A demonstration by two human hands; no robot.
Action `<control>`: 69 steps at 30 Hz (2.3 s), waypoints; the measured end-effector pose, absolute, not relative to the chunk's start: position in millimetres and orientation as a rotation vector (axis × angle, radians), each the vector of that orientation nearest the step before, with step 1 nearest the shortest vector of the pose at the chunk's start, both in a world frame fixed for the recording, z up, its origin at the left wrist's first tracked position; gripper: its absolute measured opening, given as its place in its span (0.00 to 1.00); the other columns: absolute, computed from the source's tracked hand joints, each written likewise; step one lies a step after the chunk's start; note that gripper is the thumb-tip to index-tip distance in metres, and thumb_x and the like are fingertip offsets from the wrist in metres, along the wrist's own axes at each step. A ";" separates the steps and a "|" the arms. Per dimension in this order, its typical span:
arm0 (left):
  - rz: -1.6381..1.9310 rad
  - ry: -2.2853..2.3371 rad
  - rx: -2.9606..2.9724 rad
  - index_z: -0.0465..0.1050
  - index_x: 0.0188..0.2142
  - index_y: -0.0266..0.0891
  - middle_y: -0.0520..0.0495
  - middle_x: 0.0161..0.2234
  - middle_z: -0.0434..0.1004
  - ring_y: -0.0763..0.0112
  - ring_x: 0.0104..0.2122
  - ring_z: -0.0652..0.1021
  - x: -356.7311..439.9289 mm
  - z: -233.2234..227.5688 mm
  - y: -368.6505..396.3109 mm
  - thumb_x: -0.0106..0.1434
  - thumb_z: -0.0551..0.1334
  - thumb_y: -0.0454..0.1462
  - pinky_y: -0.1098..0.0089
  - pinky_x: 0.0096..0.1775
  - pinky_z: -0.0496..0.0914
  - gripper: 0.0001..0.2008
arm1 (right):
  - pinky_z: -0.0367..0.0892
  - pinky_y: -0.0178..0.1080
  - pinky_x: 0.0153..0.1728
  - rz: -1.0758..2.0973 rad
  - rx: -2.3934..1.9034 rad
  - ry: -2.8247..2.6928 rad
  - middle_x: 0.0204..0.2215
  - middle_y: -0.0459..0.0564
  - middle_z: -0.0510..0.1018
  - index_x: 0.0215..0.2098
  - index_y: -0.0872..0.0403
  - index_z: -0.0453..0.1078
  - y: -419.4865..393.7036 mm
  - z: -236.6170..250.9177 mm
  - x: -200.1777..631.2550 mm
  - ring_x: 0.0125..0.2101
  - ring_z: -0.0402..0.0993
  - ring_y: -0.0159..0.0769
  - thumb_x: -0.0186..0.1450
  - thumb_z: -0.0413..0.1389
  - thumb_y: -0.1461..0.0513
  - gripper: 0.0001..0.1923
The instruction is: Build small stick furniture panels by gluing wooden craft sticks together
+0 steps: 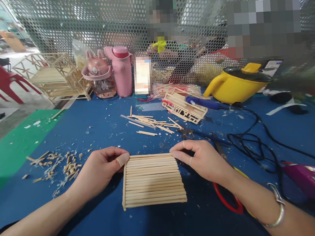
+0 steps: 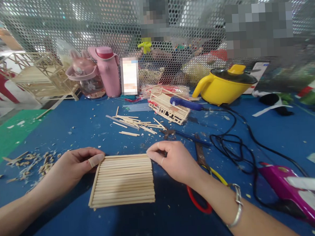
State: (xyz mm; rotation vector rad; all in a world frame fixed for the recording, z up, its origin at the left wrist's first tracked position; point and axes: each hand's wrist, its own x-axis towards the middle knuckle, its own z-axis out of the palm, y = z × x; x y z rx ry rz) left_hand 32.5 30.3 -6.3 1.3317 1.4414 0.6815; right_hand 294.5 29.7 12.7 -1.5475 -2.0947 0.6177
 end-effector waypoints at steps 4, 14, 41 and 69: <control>0.688 1.450 1.351 0.77 0.31 0.38 0.48 0.28 0.78 0.68 0.28 0.74 32.2 -5.5 29.8 0.54 0.63 0.49 0.71 0.30 0.65 0.16 | 0.72 0.33 0.33 0.666 -1.582 -2.057 0.29 0.42 0.82 0.28 0.50 0.76 31.2 11.4 294.2 0.30 0.78 0.33 0.61 0.56 0.61 0.08; 0.730 1.388 1.216 0.78 0.32 0.39 0.50 0.28 0.79 0.69 0.29 0.76 31.6 -5.5 29.2 0.51 0.66 0.49 0.71 0.35 0.70 0.16 | 0.73 0.36 0.36 0.627 -1.520 -2.060 0.30 0.43 0.82 0.30 0.49 0.77 30.5 8.0 295.0 0.32 0.79 0.36 0.61 0.55 0.60 0.08; 0.687 1.416 1.296 0.76 0.37 0.37 0.52 0.23 0.74 0.77 0.21 0.68 28.4 -4.5 22.3 0.54 0.63 0.49 0.75 0.24 0.66 0.19 | 0.66 0.33 0.28 0.985 -1.587 -1.890 0.24 0.44 0.77 0.31 0.52 0.73 35.2 2.8 298.3 0.24 0.71 0.30 0.61 0.54 0.58 0.08; 0.693 1.415 1.227 0.75 0.41 0.36 0.50 0.25 0.75 0.72 0.26 0.74 30.9 -7.8 22.3 0.55 0.62 0.50 0.69 0.32 0.71 0.22 | 0.67 0.35 0.32 1.069 -1.606 -1.872 0.25 0.45 0.78 0.36 0.52 0.74 35.3 8.7 298.2 0.26 0.73 0.32 0.61 0.53 0.57 0.11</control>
